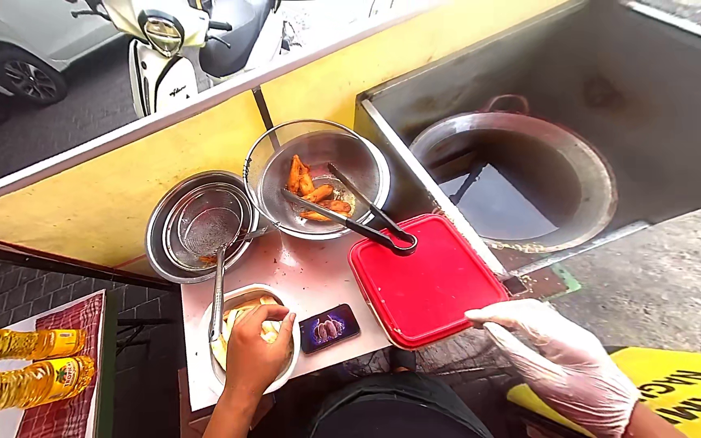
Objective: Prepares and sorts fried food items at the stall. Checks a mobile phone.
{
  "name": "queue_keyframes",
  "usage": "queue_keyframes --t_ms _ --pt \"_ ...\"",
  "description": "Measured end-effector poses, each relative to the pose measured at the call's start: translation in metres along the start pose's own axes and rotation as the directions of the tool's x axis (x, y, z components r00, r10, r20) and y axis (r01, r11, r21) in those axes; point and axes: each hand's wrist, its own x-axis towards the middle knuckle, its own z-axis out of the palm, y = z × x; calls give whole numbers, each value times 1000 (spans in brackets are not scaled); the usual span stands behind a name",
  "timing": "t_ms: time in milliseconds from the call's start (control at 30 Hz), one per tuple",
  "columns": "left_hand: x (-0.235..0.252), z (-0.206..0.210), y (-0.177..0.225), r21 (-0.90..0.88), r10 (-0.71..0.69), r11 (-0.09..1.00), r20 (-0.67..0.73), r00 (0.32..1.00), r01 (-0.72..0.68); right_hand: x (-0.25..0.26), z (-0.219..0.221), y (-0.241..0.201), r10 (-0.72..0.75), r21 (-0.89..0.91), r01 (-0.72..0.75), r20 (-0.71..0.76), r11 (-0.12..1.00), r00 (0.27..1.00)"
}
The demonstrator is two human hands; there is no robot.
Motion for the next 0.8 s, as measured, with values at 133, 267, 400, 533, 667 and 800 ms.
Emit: queue_keyframes --t_ms 133,267,400,533,667,800 --pt "-11 -10 -4 -135 -89 988 -72 993 79 6 -6 -3 8 -17 -8 -3 1000 1000" --pt "-26 -14 -14 -195 -199 964 -73 977 182 10 1 -4 -17 -65 18 17 998 1000" --pt "-37 -18 -22 -254 -259 939 -76 963 232 18 -8 0 69 -202 -64 22 977 997" --pt "-40 -24 -26 -285 -280 928 -109 954 240 28 -25 5 172 -296 -157 25 942 985" --pt "-38 -25 -25 -358 -230 918 -134 964 169 31 -30 8 264 -336 -233 48 912 963" --pt "-36 -26 -19 -408 -226 901 -156 962 145 31 -30 11 353 -371 -310 51 875 934"
